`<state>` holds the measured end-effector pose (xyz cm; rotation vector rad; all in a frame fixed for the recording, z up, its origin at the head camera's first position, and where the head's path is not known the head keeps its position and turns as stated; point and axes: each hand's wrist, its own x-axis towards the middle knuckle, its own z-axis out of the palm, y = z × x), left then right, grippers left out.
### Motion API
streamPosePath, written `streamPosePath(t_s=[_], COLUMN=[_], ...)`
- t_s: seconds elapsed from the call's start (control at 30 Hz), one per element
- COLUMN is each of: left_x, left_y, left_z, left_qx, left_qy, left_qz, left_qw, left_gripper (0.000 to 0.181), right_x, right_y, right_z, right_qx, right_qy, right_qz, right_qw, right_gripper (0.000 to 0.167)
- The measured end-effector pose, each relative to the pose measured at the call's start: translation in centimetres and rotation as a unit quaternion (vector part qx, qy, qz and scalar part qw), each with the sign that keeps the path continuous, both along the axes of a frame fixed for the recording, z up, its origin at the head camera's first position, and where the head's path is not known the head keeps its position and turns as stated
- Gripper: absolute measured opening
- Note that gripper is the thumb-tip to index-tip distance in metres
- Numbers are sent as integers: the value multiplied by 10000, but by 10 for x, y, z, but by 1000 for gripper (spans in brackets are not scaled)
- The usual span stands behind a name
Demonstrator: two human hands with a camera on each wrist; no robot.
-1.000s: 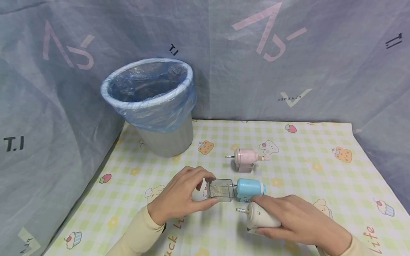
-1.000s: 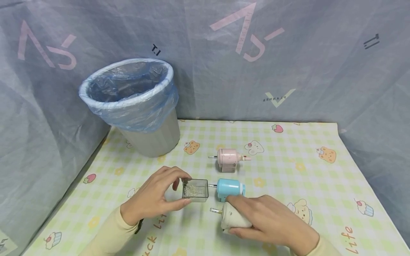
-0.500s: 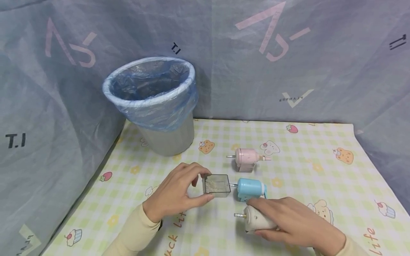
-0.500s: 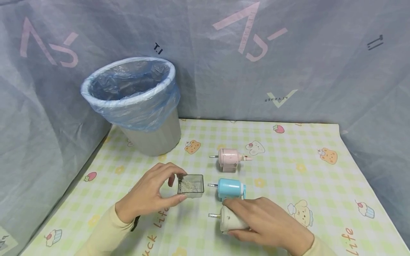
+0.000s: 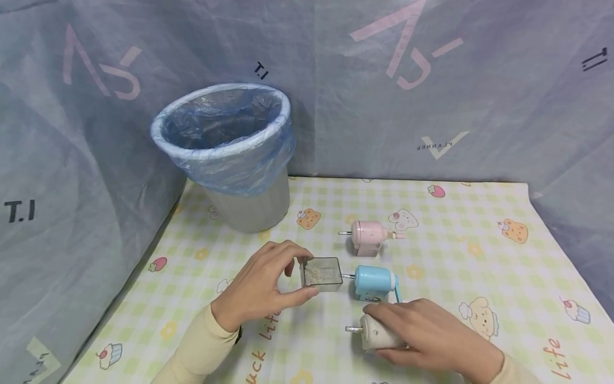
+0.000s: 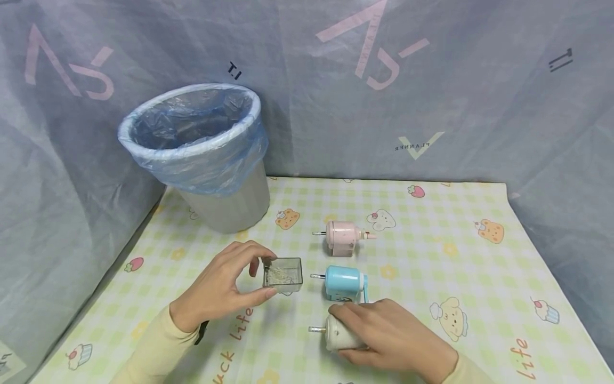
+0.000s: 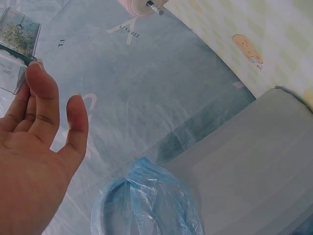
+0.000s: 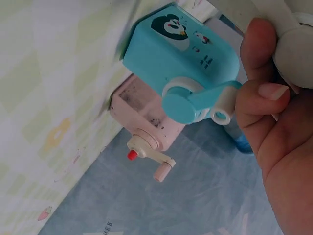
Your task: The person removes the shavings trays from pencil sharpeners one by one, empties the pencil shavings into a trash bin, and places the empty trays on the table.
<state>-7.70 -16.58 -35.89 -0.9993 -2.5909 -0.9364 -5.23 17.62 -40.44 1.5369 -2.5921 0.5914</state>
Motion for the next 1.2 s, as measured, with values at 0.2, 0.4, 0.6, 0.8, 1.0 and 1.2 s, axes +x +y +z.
streamPosePath(t_s=[0.2,0.4,0.6,0.8,1.0,1.2], left_x=[0,0,-1,-1,-2,-2], left_y=[0,0,-1,-1,-3,-4], left_z=[2,3,2,1,0,-1], left_qx=[-24,3,13,8,-12,-16], left_qy=[109,188,216,251,403,431], left_qz=[32,68,65,93,159,169], left_qw=[9999,9998,9997,9996,9991,9989], left_gripper=[42,42,41,41,42,43], right_x=[0,1,3,4,4,4], right_y=[-1,-2,-3,-4,-5,-5], right_z=[-3,-8,-12,-14,-15,-15], right_qx=[78,181,267,330,382,368], right_qy=[-312,-204,-56,-64,-126,-145], right_qz=[78,47,24,-1,-55,-71], right_qw=[9995,9996,9996,9994,9992,9992], right_gripper=[53,54,54,54,52,52])
